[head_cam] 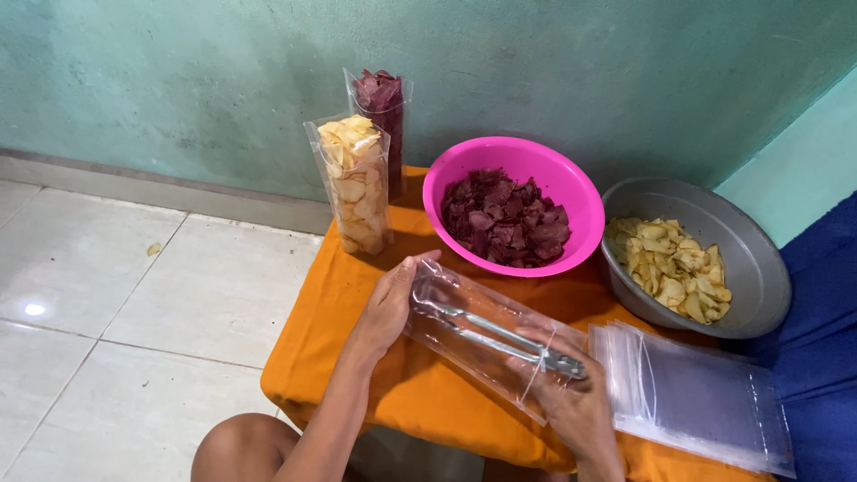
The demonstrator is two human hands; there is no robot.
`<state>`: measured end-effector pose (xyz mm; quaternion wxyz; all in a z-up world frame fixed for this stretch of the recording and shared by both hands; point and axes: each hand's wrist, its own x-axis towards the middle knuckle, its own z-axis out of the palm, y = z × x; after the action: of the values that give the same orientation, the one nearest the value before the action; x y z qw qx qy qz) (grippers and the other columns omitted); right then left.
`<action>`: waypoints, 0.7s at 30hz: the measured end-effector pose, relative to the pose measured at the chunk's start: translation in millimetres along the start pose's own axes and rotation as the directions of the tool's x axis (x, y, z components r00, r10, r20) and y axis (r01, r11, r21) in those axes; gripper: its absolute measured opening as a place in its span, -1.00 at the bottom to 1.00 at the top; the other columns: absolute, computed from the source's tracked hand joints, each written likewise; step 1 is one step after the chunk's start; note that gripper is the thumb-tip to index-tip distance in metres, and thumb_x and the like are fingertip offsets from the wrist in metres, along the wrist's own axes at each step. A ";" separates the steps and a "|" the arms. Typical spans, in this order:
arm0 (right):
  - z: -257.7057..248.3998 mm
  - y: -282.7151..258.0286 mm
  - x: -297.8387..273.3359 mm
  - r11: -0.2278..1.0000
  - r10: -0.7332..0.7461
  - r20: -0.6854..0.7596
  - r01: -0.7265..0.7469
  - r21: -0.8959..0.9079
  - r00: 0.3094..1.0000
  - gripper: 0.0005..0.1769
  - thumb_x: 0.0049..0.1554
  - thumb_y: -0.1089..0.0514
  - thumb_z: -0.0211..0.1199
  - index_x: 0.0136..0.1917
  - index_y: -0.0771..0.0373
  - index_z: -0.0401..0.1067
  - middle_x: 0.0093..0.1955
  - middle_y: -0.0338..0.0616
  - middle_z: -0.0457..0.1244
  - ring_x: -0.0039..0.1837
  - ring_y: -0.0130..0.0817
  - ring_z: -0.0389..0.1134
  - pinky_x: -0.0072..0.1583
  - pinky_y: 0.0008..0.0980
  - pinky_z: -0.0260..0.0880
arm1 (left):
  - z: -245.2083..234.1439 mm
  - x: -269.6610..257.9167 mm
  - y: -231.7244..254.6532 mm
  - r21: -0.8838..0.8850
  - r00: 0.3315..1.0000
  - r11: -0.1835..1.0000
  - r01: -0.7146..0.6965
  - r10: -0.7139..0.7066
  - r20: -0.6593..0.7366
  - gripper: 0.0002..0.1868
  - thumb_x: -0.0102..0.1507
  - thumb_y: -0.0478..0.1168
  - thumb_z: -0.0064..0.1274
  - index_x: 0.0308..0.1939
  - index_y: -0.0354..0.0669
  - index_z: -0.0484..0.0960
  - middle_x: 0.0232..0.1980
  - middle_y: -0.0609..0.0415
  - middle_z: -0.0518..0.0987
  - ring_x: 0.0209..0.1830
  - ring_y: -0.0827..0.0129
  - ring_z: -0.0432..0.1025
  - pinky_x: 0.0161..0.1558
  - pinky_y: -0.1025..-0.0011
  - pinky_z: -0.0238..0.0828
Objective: Fill plastic bags with chips using tongs
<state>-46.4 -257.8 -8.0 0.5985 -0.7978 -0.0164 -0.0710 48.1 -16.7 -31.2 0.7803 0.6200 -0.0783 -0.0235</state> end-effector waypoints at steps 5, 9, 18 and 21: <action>-2.5 -13.2 -4.1 0.987 -0.068 -0.014 0.065 -0.144 0.998 -0.56 -0.03 -0.04 0.43 0.12 0.03 0.61 0.33 -0.15 0.43 0.40 -0.25 0.42 0.40 -0.09 0.39 | 1.7 -10.4 19.8 0.055 1.000 0.998 0.027 -0.026 -0.017 -0.34 0.41 0.15 -0.41 0.30 -0.22 0.56 -0.20 0.02 0.69 -0.18 0.36 0.58 -0.02 0.47 0.47; -2.1 -12.3 -4.9 0.981 0.048 0.029 -0.042 -0.190 0.998 -0.57 -0.05 -0.09 0.41 0.12 -0.08 0.61 0.40 -0.26 0.37 0.46 -0.33 0.35 0.31 -0.08 0.55 | 0.6 -5.4 5.1 0.042 1.000 0.999 0.013 -0.013 0.010 -0.39 0.42 0.09 -0.38 0.34 -0.21 0.52 -0.01 0.01 0.70 -0.05 0.34 0.57 0.09 0.47 0.45; -0.3 -21.3 -9.3 0.982 0.121 0.021 -0.117 -0.147 0.992 -0.59 -0.06 0.01 0.45 0.12 -0.08 0.63 0.38 -0.28 0.40 0.39 -0.38 0.42 0.01 -0.36 0.69 | 2.7 -14.5 27.8 0.060 0.999 0.997 0.053 -0.053 -0.014 -0.29 0.39 0.19 -0.44 0.31 -0.20 0.56 -0.16 0.00 0.73 -0.09 0.30 0.62 0.09 0.44 0.48; 0.6 -10.2 -9.1 0.978 -0.209 -0.078 0.210 0.011 0.975 -0.61 0.02 0.19 0.41 0.14 0.22 0.56 0.24 -0.01 0.41 0.31 -0.18 0.45 0.25 -0.21 0.65 | 2.0 -13.0 19.4 0.054 1.000 0.999 -0.008 0.007 0.012 -0.31 0.41 0.15 -0.45 0.31 -0.24 0.55 0.01 0.03 0.66 0.07 0.34 0.53 0.21 0.44 0.39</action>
<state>-56.5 -253.8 0.4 0.5956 -0.7825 -0.0781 -0.1640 33.9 -12.4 -13.1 0.7630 0.6404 -0.0857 -0.0221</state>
